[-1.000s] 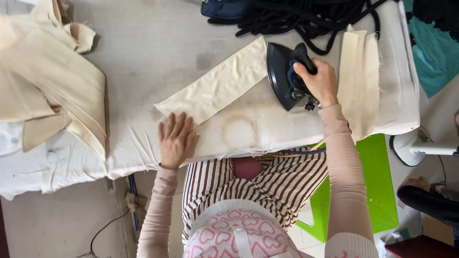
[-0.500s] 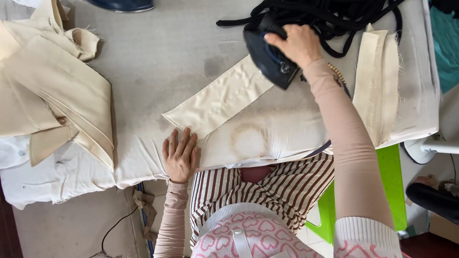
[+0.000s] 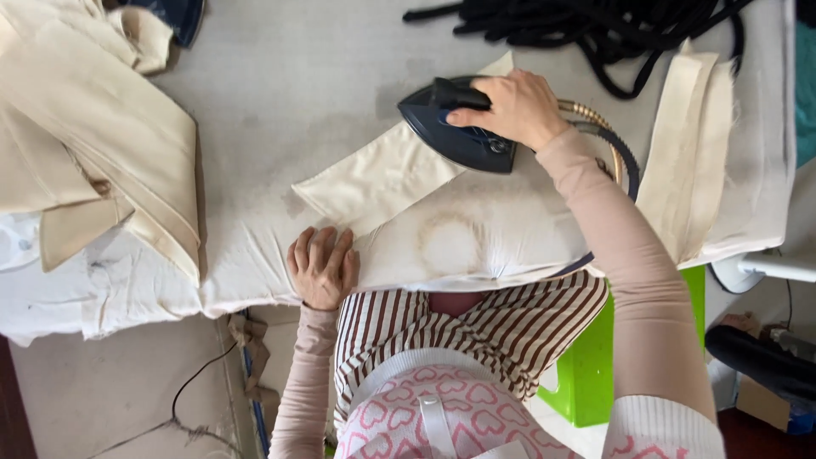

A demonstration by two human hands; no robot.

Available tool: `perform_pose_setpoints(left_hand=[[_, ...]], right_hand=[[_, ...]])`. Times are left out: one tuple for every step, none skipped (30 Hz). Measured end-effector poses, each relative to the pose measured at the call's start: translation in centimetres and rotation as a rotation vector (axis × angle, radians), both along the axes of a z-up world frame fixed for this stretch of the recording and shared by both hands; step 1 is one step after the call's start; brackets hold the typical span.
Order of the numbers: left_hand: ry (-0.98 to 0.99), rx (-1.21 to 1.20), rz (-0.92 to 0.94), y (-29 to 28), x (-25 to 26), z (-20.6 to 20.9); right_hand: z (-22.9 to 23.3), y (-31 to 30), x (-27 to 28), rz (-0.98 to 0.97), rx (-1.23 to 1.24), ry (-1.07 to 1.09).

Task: The person irons several rectangular pieces of light-colored fabric on a padded ironing table. They fold each piece in half lengthwise, press it with a steam iron, flip it over, and iron the other side. Finished pieces are stacked on the right side of the table.

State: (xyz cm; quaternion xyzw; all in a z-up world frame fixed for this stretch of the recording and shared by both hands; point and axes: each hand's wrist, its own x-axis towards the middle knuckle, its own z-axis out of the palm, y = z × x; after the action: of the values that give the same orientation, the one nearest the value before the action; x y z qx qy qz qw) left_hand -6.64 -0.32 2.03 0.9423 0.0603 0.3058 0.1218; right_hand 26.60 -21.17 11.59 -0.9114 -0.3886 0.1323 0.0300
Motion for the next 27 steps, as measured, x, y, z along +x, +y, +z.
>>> perform_pose_setpoints(left_hand=[[0.003, 0.0, 0.007, 0.0, 0.0, -0.5], [0.006, 0.001, 0.021, 0.1, -0.2, -0.9], [0.006, 0.002, 0.041, 0.1, -0.3, -1.3], [0.006, 0.001, 0.052, 0.0, -0.6, -1.5], [0.001, -0.003, 0.045, 0.1, -0.6, -1.6], [-0.005, -0.007, 0.038, 0.2, -0.7, -1.7], [-0.004, -0.006, 0.053, 0.2, -0.5, -1.3], [-0.038, -0.017, 0.037, 0.3, -0.4, -1.0], [-0.063, -0.031, 0.025, 0.2, -0.6, -0.6], [-0.053, -0.033, 0.044, 0.3, -0.5, -1.2], [-0.123, -0.112, 0.024, 0.3, -0.9, -1.9], [-0.196, -0.19, 0.005, 0.3, -1.3, -2.5], [-0.188, -0.183, 0.03, 0.5, -2.0, -2.1], [-0.25, -0.333, 0.048, 0.7, -2.7, -1.6], [-0.318, -0.486, 0.063, 0.9, -3.1, -1.2], [-0.318, -0.48, 0.085, 2.0, -3.6, -1.1], [-0.367, -0.505, 0.162, 2.5, -4.3, -1.0], [-0.415, -0.528, 0.24, 2.9, -5.0, -0.9], [-0.408, -0.531, 0.251, 4.0, -5.1, -1.3], [-0.459, -0.482, 0.326, 5.1, -5.3, -1.6], [-0.516, -0.428, 0.389, 6.5, -5.0, -1.9], [-0.514, -0.429, 0.389, 6.9, -5.3, -0.7], [-0.441, -0.401, 0.44, 7.2, -5.4, 0.4], [-0.367, -0.372, 0.49, 7.5, -5.4, 1.4], [-0.365, -0.381, 0.489, 7.9, -5.4, 0.7], [-0.288, -0.344, 0.558, 8.2, -5.4, 0.0], [-0.207, -0.304, 0.623, 8.4, -5.7, -0.7]], right_hand=[[-0.3, 0.6, -0.3, 0.007, 0.0, 0.003], [-0.4, 1.2, -0.7, 0.021, -0.01, 0.027], [-0.5, 1.9, -1.1, 0.041, -0.022, 0.047], [-0.2, 2.6, -1.7, 0.052, -0.023, 0.048], [0.1, 3.5, -2.2, 0.095, 0.019, 0.092], [0.5, 4.4, -2.6, 0.139, 0.06, 0.136], [0.2, 5.4, -3.4, 0.154, 0.06, 0.137], [-0.1, 6.4, -4.2, 0.222, 0.098, 0.106], [-0.6, 7.3, -5.2, 0.294, 0.134, 0.085], [-0.6, 8.5, -5.6, 0.312, 0.132, 0.097], [-0.8, 9.6, -6.4, 0.352, 0.094, 0.054], [-0.9, 10.8, -7.2, 0.393, 0.057, 0.01], [-0.8, 11.7, -7.8, 0.417, 0.064, 0.02], [-0.7, 12.5, -8.4, 0.447, 0.065, 0.042], [-0.5, 13.3, -8.8, 0.473, 0.062, 0.06], [-0.6, 14.5, -9.1, 0.494, 0.065, 0.066], [-0.8, 15.1, -9.5, 0.519, 0.085, 0.042], [-1.0, 15.7, -9.8, 0.543, 0.106, 0.019], [-1.2, 15.9, -10.4, 0.549, 0.103, 0.03], [-1.4, 16.1, -10.8, 0.58, 0.125, 0.043], [-1.3, 16.3, -10.9, 0.602, 0.151, 0.047], [-1.1, 15.9, -11.6, 0.602, 0.15, 0.048], [-0.9, 15.3, -12.0, 0.662, 0.103, 0.1], [-0.6, 14.7, -12.4, 0.721, 0.056, 0.152], [-0.4, 14.5, -12.1, 0.718, 0.048, 0.155], [-0.2, 14.2, -11.8, 0.713, 0.048, 0.184], [-0.1, 13.8, -11.7, 0.707, 0.052, 0.216]])
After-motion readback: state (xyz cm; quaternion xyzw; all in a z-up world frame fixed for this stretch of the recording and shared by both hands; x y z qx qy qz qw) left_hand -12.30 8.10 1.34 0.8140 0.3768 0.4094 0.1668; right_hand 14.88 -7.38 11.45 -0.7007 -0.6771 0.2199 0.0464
